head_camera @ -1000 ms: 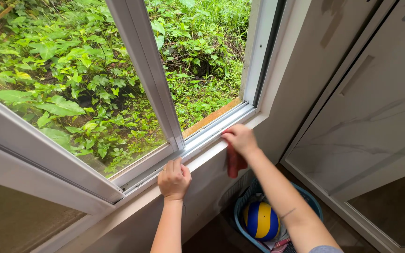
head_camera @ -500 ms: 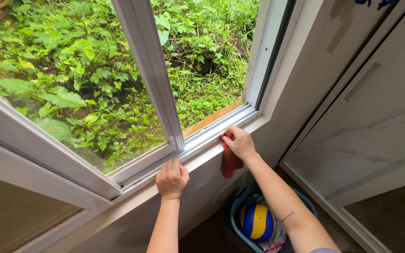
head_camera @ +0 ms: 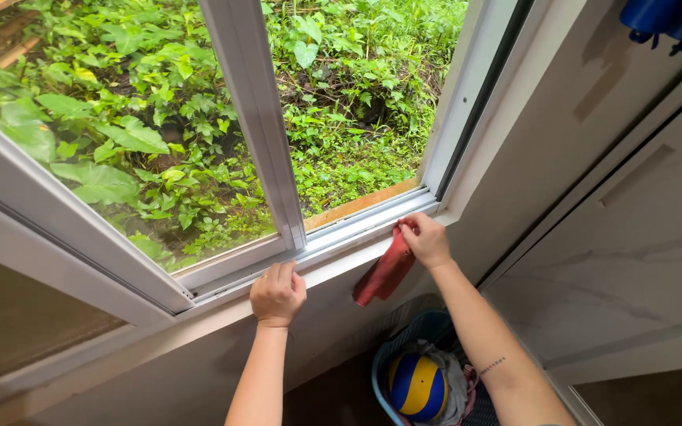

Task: The person wipes the window frame and sill with a red cloth, then sprays cleaner onto the cloth and continues wiping the frame and screen. The person moves the curtain aside to reach the screen and wipes it as well.

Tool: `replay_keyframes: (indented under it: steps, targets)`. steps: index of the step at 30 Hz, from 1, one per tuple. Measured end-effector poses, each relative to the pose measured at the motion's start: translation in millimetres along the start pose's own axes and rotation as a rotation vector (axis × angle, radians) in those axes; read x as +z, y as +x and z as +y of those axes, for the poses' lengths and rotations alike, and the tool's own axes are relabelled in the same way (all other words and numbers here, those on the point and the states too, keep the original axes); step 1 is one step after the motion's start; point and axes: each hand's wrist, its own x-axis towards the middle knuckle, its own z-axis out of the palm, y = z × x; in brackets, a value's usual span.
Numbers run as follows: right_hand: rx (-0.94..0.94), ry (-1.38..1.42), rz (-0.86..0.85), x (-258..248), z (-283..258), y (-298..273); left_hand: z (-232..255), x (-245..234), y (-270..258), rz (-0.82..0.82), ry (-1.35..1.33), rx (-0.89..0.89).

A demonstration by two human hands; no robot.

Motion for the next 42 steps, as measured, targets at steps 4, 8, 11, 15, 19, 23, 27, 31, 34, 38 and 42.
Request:
replay_keyframes:
  steps: [4, 8, 11, 15, 19, 23, 27, 31, 34, 38, 42]
  targets:
    - [-0.147, -0.025, -0.006, 8.5, -7.6, -4.5, 3.2, 1.4, 0.8, -0.005, 0.025, -0.012]
    - [-0.294, 0.042, 0.023, 22.3, -19.5, -12.4, 4.9, 0.7, 1.3, -0.012, 0.019, -0.016]
    - [-0.223, -0.03, 0.057, 7.3, 5.1, -4.3, 4.2, -2.7, 1.7, -0.002, 0.015, -0.015]
    - [-0.078, 0.021, 0.039, 5.5, 15.0, -1.9, 6.5, 0.5, 2.7, 0.01, 0.036, -0.016]
    - [-0.283, -0.024, 0.038, 40.2, -24.1, -21.0, 3.8, -0.9, 2.1, -0.012, 0.036, -0.006]
    - [-0.18, -0.037, 0.07, 19.8, -1.9, -10.6, 5.3, -2.3, 1.6, -0.025, 0.022, -0.018]
    - [-0.195, -0.061, 0.139, 19.1, 1.4, -13.4, 6.1, 0.2, 4.5, -0.025, 0.024, -0.013]
    - [-0.289, -0.041, 0.061, 56.3, -40.4, -26.6, 6.7, -3.4, 1.7, -0.041, 0.001, -0.025]
    - [-0.271, -0.05, 0.057, 46.6, -38.6, -30.6, 1.9, -3.7, 1.5, -0.021, -0.022, 0.009]
    - [-0.129, -0.132, 0.121, 28.2, -25.2, -15.1, 2.8, -0.6, 2.2, -0.033, -0.016, -0.005]
    - [-0.327, -0.009, 0.075, 57.2, -63.6, -30.9, 2.1, -3.0, 3.3, -0.031, -0.023, 0.006]
